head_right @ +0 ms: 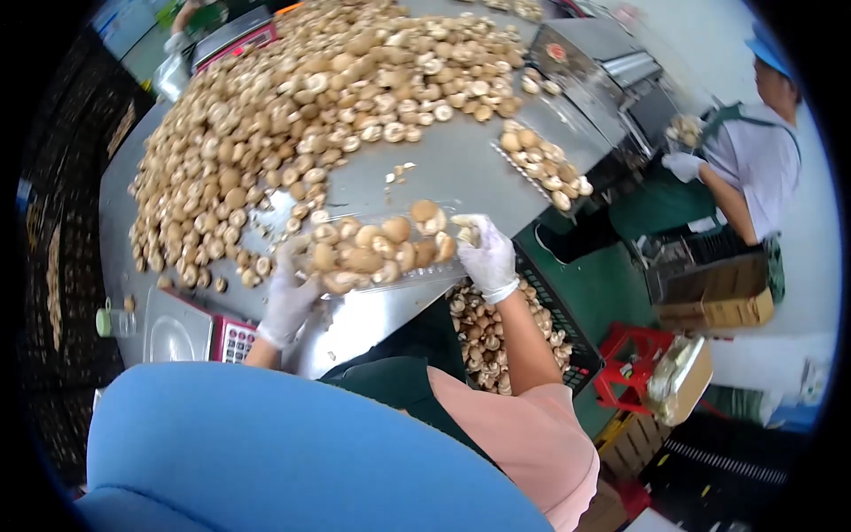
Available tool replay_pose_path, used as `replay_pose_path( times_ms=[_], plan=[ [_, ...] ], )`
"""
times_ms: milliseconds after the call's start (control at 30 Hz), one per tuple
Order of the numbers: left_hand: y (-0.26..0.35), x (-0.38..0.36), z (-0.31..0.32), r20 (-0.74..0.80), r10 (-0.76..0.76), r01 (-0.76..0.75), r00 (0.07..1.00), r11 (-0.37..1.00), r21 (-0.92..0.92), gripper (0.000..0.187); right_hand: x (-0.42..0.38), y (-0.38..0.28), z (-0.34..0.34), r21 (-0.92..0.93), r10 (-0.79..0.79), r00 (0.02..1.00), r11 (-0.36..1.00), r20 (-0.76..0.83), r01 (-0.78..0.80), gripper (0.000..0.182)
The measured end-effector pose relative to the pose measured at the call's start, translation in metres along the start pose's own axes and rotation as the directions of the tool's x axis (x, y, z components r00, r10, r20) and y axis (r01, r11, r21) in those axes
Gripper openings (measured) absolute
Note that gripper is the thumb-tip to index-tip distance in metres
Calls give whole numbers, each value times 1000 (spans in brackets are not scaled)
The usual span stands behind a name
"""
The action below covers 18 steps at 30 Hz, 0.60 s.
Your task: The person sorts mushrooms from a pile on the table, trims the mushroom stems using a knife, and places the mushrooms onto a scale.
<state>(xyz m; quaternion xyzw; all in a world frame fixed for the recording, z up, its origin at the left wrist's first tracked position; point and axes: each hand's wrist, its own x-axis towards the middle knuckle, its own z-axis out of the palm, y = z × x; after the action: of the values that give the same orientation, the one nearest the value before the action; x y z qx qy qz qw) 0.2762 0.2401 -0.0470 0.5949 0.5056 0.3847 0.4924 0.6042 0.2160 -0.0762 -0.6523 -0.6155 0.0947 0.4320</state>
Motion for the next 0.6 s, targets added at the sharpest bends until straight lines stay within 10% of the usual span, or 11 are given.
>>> replay_pose_path(
  times_ms=[267,533,600],
  plan=[
    [-5,84,90,363,-129,111,923,991,71,65,-47,111,-32,127,342,873,940,-348,-318,18],
    [49,-2,-8,39,-64,62,997,996,57,63,-22,136,-36,377,531,703,843,-473,-383,19],
    [39,-24,-73,-51,305,-268,951,895,356,48,-15,142,-32,352,505,695,861,-511,-367,19]
  ],
)
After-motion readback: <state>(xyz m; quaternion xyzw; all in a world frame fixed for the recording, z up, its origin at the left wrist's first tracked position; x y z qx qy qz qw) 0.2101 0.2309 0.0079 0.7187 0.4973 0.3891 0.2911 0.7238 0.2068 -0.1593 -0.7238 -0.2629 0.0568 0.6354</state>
